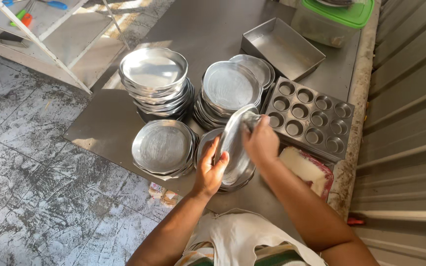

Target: The person uses a cloth to apply a white substance to the inside of round metal baking pans. They pick up each pan from a stack, rub the interior surface, and place it onto a separate stack. The person repeats this process for multiple pans.

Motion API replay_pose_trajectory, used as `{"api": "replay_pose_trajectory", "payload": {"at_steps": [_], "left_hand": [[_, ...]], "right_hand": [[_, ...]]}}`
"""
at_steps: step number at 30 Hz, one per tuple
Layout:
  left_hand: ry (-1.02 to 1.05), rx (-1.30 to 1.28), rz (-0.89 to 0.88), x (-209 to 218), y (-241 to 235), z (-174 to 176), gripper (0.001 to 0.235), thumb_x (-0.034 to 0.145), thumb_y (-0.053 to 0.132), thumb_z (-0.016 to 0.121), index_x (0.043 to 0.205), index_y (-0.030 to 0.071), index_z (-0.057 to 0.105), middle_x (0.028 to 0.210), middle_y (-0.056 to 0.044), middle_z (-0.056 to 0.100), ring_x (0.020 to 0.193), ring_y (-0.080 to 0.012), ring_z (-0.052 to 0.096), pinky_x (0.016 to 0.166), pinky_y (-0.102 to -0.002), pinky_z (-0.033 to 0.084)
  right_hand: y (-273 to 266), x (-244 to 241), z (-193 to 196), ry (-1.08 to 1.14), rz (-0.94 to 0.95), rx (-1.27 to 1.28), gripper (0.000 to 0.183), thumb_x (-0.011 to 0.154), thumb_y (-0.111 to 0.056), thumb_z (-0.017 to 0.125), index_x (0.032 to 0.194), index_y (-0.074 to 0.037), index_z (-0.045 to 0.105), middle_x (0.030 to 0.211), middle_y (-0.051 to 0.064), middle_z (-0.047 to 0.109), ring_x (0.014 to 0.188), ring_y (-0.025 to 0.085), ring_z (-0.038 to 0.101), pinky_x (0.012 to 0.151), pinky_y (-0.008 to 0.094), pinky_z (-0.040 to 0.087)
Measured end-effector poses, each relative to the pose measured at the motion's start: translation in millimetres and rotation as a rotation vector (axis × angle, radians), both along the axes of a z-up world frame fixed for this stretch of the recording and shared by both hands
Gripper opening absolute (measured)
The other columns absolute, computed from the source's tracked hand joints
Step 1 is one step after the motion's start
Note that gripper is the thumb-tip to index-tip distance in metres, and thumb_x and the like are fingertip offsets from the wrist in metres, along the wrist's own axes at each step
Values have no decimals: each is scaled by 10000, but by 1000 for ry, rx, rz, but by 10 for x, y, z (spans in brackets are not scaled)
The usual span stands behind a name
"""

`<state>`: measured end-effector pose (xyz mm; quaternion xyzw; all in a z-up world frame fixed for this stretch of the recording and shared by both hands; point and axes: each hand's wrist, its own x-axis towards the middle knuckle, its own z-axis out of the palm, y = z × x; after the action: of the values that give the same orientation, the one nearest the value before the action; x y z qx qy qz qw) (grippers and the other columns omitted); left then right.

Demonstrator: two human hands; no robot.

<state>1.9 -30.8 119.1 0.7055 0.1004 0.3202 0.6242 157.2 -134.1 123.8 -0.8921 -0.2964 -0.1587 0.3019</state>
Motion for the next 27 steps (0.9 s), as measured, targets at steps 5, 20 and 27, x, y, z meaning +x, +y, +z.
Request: {"api": "replay_pose_trajectory", "payload": {"at_steps": [5,20,27], "left_hand": [[-66,-176,-8,-4,-24,12,464,1052,118,583,1487,-15,488,1439,-103,577,1317,-188,544,1116,-322,422],[2,-406,473,-412,784,-398,476,1058,217,578,1461,-24,505,1439,-139,593,1288,-199,574,1084,-317,437],[-126,-439,877,-876,1585,-1012,493,1048,198,548,1479,-21,446,1467,-190,539,1294,-234,556,1095,-349,431]], "right_hand": [[114,-303,108,-98,237,53,591,896,-355,716,1203,82,463,750,243,666,649,422,654,568,500,508],[64,-498,-103,884,979,-232,415,957,-368,666,1156,-4,648,1069,136,674,974,259,670,893,386,528],[-863,314,-484,1232,418,6,397,908,-287,711,1239,-73,660,1076,44,715,964,124,632,865,301,506]]}}
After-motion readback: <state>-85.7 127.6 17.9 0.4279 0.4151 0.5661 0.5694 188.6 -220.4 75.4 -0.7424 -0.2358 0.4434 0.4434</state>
